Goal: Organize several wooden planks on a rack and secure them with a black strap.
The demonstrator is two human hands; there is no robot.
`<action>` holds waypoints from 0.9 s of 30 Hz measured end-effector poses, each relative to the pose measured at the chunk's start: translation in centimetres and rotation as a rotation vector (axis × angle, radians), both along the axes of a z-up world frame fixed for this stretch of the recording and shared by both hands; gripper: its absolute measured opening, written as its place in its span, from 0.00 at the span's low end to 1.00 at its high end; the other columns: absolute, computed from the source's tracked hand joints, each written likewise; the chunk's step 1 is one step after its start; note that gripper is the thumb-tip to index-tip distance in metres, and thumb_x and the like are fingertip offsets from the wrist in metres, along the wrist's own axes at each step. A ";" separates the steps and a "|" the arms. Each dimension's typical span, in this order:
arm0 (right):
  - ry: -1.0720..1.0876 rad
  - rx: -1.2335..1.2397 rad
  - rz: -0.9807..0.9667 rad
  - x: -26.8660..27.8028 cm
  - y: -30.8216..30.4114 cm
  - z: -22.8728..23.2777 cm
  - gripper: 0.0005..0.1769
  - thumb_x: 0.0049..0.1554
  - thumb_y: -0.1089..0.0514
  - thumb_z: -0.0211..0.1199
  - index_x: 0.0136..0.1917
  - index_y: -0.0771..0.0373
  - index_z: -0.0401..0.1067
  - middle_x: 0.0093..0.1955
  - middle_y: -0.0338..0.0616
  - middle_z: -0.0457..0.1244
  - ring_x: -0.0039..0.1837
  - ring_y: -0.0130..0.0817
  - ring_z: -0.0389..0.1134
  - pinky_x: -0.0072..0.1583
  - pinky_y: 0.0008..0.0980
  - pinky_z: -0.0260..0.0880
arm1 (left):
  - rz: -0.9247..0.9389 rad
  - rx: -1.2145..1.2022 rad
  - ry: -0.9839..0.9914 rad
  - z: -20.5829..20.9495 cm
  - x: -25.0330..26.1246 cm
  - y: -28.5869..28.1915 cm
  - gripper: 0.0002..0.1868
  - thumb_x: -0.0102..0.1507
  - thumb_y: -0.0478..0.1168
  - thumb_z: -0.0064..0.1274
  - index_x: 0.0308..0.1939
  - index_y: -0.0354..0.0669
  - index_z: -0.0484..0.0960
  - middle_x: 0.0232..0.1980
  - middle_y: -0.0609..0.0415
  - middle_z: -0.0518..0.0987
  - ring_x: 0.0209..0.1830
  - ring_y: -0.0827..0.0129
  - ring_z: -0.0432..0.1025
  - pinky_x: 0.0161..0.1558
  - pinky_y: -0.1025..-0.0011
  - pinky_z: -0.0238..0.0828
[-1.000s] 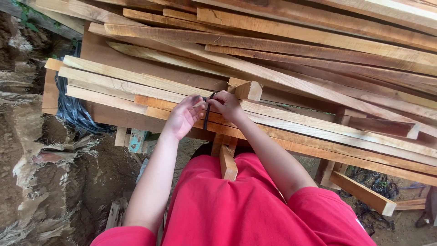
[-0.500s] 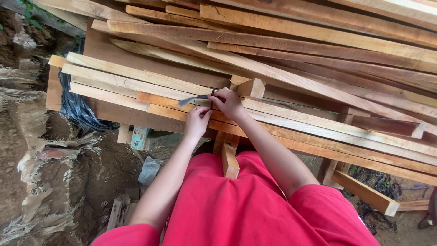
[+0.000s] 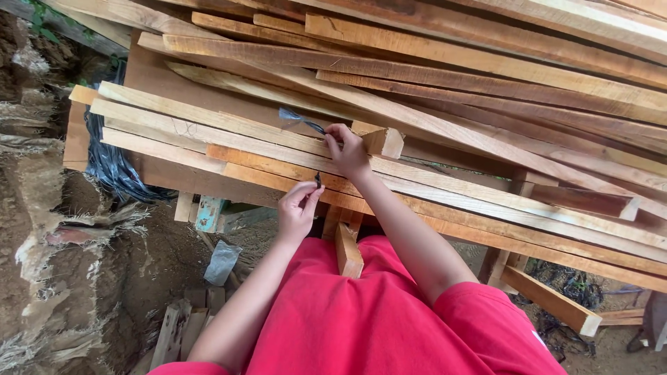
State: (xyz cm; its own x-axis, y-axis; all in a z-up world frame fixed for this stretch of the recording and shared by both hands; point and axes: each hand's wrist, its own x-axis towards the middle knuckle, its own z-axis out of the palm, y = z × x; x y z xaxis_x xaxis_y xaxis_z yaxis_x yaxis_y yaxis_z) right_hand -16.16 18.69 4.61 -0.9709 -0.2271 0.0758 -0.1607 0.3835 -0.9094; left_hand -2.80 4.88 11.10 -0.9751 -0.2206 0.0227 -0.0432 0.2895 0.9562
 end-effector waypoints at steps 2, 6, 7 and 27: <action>-0.005 -0.014 0.002 -0.1 0.1 -0.6 0.06 0.61 0.63 0.64 0.53 0.56 0.75 0.40 0.40 0.72 0.47 0.36 0.76 0.51 0.34 0.75 | 0.032 -0.024 0.010 -1.0 -1.4 -0.1 0.06 0.68 0.39 0.59 0.38 0.45 0.88 0.38 0.54 0.85 0.39 0.61 0.80 0.41 0.67 0.75; 0.004 -0.049 0.042 0.2 0.3 0.1 0.05 0.55 0.63 0.69 0.46 0.56 0.81 0.40 0.45 0.71 0.48 0.42 0.74 0.52 0.37 0.73 | 0.064 -0.125 0.044 -3.2 -5.8 -0.5 0.10 0.71 0.40 0.55 0.37 0.40 0.85 0.36 0.50 0.82 0.39 0.56 0.77 0.42 0.63 0.72; 0.003 -0.049 0.044 0.4 0.6 0.0 0.05 0.55 0.63 0.69 0.46 0.56 0.81 0.40 0.45 0.71 0.48 0.42 0.74 0.52 0.37 0.73 | 0.065 -0.125 0.043 -3.6 -6.6 -0.6 0.10 0.71 0.40 0.55 0.37 0.40 0.85 0.36 0.50 0.82 0.39 0.56 0.77 0.42 0.63 0.72; -0.003 -0.073 0.059 0.7 0.6 -1.0 0.09 0.62 0.57 0.67 0.43 0.64 0.78 0.42 0.51 0.71 0.52 0.51 0.72 0.56 0.42 0.72 | -0.352 -0.380 -0.439 -1.7 -10.0 -3.5 0.20 0.63 0.44 0.60 0.59 0.49 0.83 0.45 0.44 0.86 0.54 0.45 0.78 0.57 0.51 0.73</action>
